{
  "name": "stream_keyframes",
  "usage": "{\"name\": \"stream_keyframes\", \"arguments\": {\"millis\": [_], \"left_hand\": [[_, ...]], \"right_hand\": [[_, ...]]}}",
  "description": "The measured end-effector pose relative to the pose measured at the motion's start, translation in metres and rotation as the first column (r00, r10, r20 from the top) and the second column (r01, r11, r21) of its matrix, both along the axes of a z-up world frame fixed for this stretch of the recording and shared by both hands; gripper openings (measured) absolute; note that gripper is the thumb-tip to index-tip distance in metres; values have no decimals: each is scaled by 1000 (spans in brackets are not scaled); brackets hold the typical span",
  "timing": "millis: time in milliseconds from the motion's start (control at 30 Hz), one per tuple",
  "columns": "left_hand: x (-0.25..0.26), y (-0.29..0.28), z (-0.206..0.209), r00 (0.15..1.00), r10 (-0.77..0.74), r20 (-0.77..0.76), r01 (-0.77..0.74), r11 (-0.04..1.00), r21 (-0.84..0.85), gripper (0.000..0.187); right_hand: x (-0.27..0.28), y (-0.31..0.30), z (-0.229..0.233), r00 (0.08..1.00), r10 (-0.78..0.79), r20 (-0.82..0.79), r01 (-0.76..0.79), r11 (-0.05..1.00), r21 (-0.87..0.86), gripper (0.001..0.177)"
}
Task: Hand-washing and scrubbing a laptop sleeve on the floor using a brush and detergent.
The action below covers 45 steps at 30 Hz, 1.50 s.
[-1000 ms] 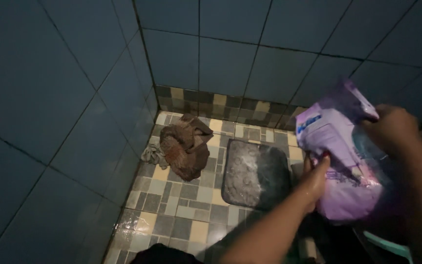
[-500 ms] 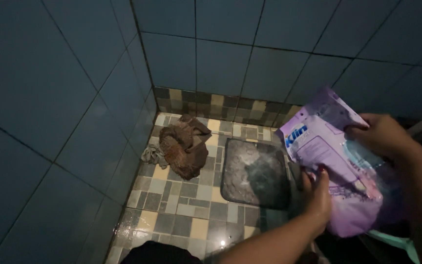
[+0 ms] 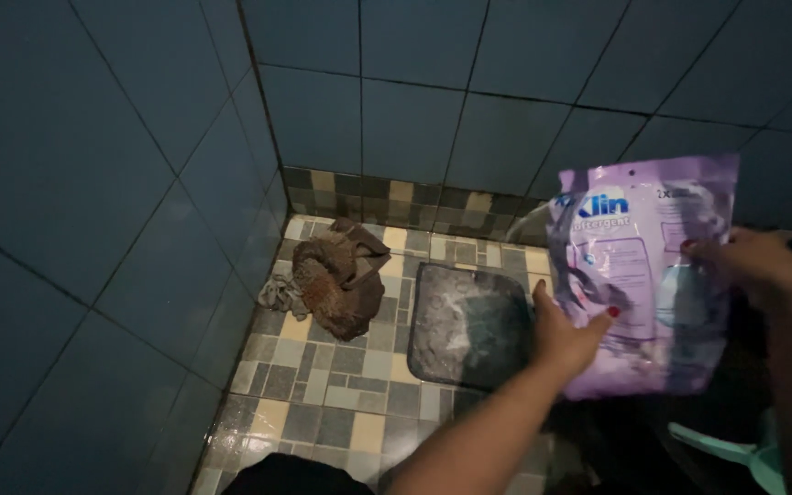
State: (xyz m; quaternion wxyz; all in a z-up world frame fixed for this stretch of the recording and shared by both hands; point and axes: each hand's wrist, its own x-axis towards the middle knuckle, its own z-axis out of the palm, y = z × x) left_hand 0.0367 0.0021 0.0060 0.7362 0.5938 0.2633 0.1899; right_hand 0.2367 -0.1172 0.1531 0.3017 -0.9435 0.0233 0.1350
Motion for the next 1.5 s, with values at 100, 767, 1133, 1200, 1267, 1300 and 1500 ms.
{"name": "stream_keyframes", "arguments": {"millis": [100,767,1133,1200,1267,1300,1500], "left_hand": [[-6,32,11,978,159,138,-195,931,308,113],[-191,266,-5,770,632,-86,-444,628,639,57],[-332,332,-132,271,916,-297,-636,402,658,39],[-346,332,-130,174,886,-429,-677,424,602,40],[-353,337,-131,144,843,-518,-731,444,518,44],[-354,346,-138,143,842,-521,-731,445,518,44],[-345,349,-162,326,821,-469,-866,459,201,46]], "right_hand": [[35,-6,-43,999,26,-46,-23,997,68,34],[-113,298,-108,921,298,-250,-117,825,553,12],[-285,429,-160,744,613,265,-661,616,429,20],[-307,434,-162,717,627,303,-692,590,417,22],[-317,436,-165,667,648,368,-738,505,448,20],[-320,437,-161,667,649,365,-737,506,448,20],[-311,447,-193,624,761,179,-701,443,559,14]]}}
